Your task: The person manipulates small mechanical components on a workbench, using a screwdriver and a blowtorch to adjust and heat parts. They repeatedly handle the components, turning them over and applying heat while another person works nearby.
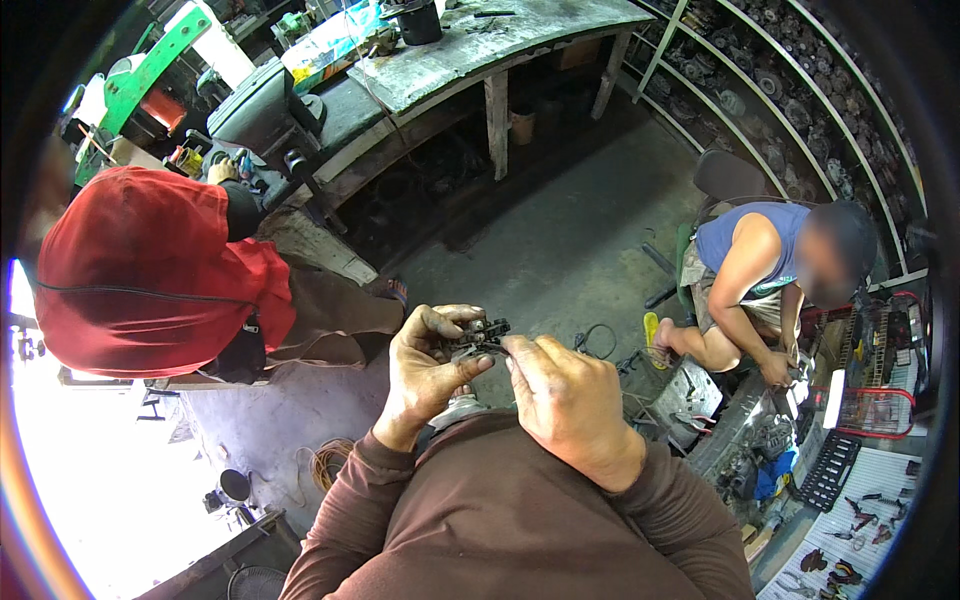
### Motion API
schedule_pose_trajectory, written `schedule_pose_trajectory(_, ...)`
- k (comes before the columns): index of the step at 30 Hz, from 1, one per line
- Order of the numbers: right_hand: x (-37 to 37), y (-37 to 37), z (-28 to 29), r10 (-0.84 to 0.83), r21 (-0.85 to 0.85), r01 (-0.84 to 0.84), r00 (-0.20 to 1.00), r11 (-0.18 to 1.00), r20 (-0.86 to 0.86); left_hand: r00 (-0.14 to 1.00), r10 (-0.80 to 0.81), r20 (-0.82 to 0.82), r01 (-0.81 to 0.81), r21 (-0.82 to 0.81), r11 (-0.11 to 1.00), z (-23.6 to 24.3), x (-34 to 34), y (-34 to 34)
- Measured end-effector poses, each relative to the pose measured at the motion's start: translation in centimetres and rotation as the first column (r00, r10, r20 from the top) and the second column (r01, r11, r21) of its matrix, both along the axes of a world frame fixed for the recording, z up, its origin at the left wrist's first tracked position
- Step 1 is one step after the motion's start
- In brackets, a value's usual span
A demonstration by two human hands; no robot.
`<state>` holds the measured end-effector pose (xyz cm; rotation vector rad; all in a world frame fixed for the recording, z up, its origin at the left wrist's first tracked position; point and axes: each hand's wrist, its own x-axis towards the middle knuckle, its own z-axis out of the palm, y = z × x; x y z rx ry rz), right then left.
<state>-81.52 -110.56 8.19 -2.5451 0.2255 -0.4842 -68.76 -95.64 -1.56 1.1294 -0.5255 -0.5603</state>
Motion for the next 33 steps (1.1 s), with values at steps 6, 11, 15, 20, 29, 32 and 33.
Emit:
schedule_pose_trajectory(6,-0.1,0.3,-0.4,-0.031,-0.112,0.026,0.999,0.993,-0.044,0.996,0.050,0.072,-0.054,0.059,0.997,0.0,-0.7,-0.2)
schedule_pose_trajectory(11,-0.4,0.5,-1.1,-0.060,-0.170,0.055,0.998,0.984,-0.024,0.912,0.082,0.402,-0.174,0.198,0.965,0.6,-0.9,-0.6)
schedule_pose_trajectory(15,-0.2,0.3,-1.3,-0.040,-0.257,0.040,0.999,0.965,0.006,0.717,0.003,0.697,-0.265,0.269,0.926,1.1,-0.7,-0.7)
schedule_pose_trajectory(20,-0.8,-2.4,-0.5,0.101,0.057,-0.103,0.994,0.993,0.050,0.930,0.039,0.365,-0.176,0.350,0.920,0.8,-1.0,-1.6)
schedule_pose_trajectory(29,-11.7,-12.0,-18.8,-0.489,0.139,0.519,0.849,0.844,-0.203,0.988,-0.026,0.149,-0.027,0.342,0.939,-1.3,-2.5,-4.7)
schedule_pose_trajectory(32,-20.6,-16.8,-32.3,-0.613,0.631,0.717,0.649,0.296,-0.451,0.996,-0.079,0.049,0.052,0.412,0.910,-2.9,-4.5,-6.0)
schedule_pose_trajectory(33,-23.5,-18.4,-36.6,-0.667,0.774,0.633,0.567,-0.023,-0.484,0.995,-0.098,0.037,0.071,0.450,0.890,-3.4,-5.2,-6.2)
